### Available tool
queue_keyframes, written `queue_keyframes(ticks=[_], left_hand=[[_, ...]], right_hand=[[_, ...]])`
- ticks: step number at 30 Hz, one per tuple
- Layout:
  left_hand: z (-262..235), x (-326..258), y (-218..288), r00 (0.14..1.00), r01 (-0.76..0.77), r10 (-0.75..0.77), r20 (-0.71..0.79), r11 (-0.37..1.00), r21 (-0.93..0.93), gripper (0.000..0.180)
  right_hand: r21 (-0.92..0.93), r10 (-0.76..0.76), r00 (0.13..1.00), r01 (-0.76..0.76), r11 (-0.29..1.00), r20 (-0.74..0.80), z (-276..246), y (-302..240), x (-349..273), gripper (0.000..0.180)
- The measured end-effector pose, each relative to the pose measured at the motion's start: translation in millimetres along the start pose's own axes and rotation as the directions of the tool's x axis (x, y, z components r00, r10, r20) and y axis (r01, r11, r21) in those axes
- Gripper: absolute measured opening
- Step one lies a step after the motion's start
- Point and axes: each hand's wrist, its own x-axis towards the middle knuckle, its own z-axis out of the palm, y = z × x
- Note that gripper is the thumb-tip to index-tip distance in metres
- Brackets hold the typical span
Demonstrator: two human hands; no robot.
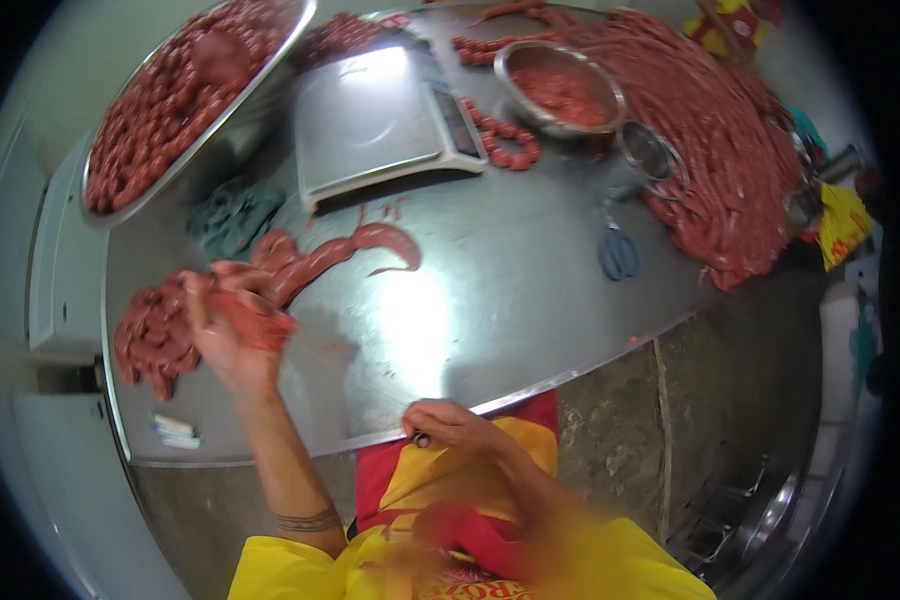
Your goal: The person forms linked sausage segments by pinching and twisting a long sausage casing on a stainless steel table. They use scissors to cut the casing into shorter sections and continue shaping the segments by hand.
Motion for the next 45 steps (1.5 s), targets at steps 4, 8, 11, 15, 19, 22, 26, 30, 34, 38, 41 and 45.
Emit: queue_keyframes(ticks=[4,8,11,15,19,22,26,30,34,38,41,45], left_hand=[[47.4,96.0,1.3,0.979,-0.001,-0.07,0.193,0.938,0.348,0.038],[99.2,222.7,-58.5,0.818,-0.174,-0.134,0.56,0.87,0.462,0.036],[101.2,337.2,-166.0,0.804,-0.461,0.032,0.594,0.665,0.588,0.051],[3.6,406.9,-273.6,0.962,-0.188,0.184,0.202,-0.089,0.978,0.058],[-103.3,339.6,-219.7,0.98,-0.141,0.148,0.134,0.043,0.989,0.073],[-137.7,228.7,-122.1,0.973,0.122,0.211,-0.094,-0.127,0.984,0.046],[-135.3,36.2,-1.7,0.836,0.202,0.504,0.219,-0.653,0.73,0.026],[-126.5,-120.1,64.0,0.857,0.254,0.259,0.447,-0.965,0.072,0.029],[-105.3,-164.7,83.5,0.9,0.431,0.42,-0.119,-0.897,0.096,0.028],[-56.6,-161.0,74.5,0.937,0.053,0.068,-0.342,-0.997,-0.051,0.023],[-0.6,-173.4,65.5,0.899,-0.034,-0.051,-0.435,-0.998,0.048,0.025],[77.7,-189.6,62.4,0.813,0.218,0.094,-0.575,-0.964,0.15,0.026]], right_hand=[[-0.344,0.016,0.952,-0.126,0.93,-0.306,-56.4,1.4,-55.0,0.028],[-0.858,-0.33,0.873,-0.17,0.485,-0.359,-73.7,4.5,-75.7,0.025],[-0.912,-0.447,0.822,-0.195,0.361,-0.353,-71.5,-1.7,-73.1,0.029],[-0.868,-0.271,0.867,-0.295,0.401,-0.419,-86.8,-20.8,-70.3,0.032],[-0.746,-0.171,0.759,-0.524,0.412,-0.628,-131.1,-30.2,-96.2,0.037],[-0.556,-0.063,0.639,-0.613,0.561,-0.767,-177.9,-28.4,-135.5,0.037],[-0.63,-0.444,0.513,-0.759,0.166,-0.735,-233.3,-41.0,-159.9,0.05],[-0.806,-0.505,0.632,-0.513,0.296,-0.588,-236.4,-72.0,-75.6,0.056],[-0.937,-0.513,0.821,-0.07,0.341,-0.249,-164.6,-82.5,92.9,0.046],[-0.941,-0.677,0.658,-0.287,0.176,-0.328,-95.2,-74.6,200.4,0.051],[-0.945,-0.686,0.656,-0.283,0.164,-0.315,-90.5,-77.0,210.0,0.037],[-0.968,-0.587,0.804,0.067,0.243,-0.092,-114.2,-93.8,170.8,0.031]])
